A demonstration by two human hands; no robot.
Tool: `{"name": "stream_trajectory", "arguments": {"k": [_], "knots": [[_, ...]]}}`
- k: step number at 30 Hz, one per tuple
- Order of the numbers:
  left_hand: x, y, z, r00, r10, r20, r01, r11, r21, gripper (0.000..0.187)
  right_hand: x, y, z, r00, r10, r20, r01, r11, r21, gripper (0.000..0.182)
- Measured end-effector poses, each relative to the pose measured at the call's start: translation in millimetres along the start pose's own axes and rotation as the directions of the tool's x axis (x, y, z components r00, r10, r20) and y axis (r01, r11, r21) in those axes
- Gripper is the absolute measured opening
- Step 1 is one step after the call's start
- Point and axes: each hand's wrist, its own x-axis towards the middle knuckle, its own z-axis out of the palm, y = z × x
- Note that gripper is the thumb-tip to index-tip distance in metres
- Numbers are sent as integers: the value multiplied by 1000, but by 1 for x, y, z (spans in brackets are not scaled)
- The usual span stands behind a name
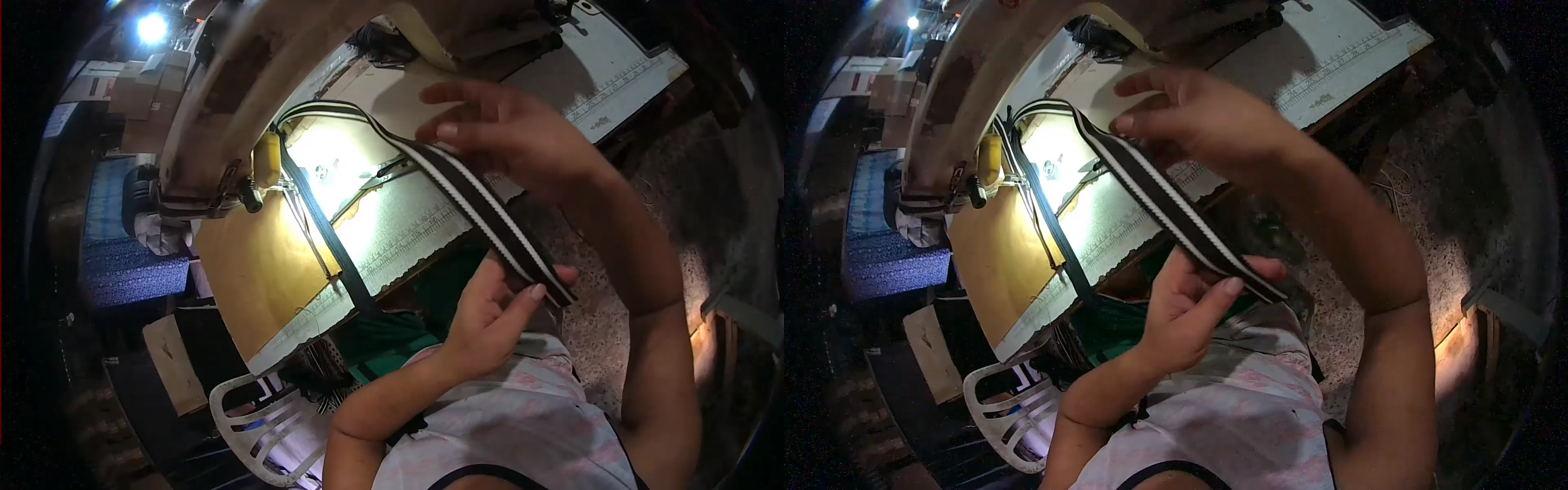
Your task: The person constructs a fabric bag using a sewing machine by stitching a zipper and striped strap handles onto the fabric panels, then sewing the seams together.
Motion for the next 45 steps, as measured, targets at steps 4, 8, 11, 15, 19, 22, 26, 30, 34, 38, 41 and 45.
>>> {"name": "stream_trajectory", "arguments": {"k": [4,8,11,15,19,22,26,30,34,38,41,45], "knots": [[18,-7,-4,999,34,5,-34,998,57,34,6,-15,-4,998,-11,-61,8,998,-63,66],[29,-4,-19,995,-76,-59,92,920,380,34,14,-14,-33,985,-157,-73,162,985,55,58],[26,-1,-21,998,5,-63,39,739,673,27,11,-12,-34,997,44,57,-56,970,236,50],[14,16,-12,976,205,-75,-38,494,868,25,26,3,-18,998,34,-59,-31,999,42,42],[-14,41,-42,940,206,-271,104,584,805,31,39,3,-23,964,-256,-67,154,749,-645,37],[-30,64,-98,739,478,-475,222,494,841,19,37,1,-21,917,-398,-29,160,432,-888,31],[-63,105,-212,480,717,-505,413,323,851,14,31,-4,-18,916,-395,69,131,130,-983,19],[-62,172,-348,551,768,-327,252,220,942,18,24,-3,-1,796,-556,238,130,-227,-965,10],[-26,213,-403,613,653,-445,435,191,880,18,32,-5,9,777,-588,224,100,-236,-967,9],[-16,219,-429,634,487,-601,582,211,785,18,41,-2,12,787,-610,95,18,-131,-991,9],[-19,215,-438,627,387,-676,646,227,729,19,57,9,6,863,-505,11,83,120,-989,13],[-28,208,-442,614,290,-734,689,257,678,19,57,-13,11,939,-327,-111,121,613,-781,35]]}}
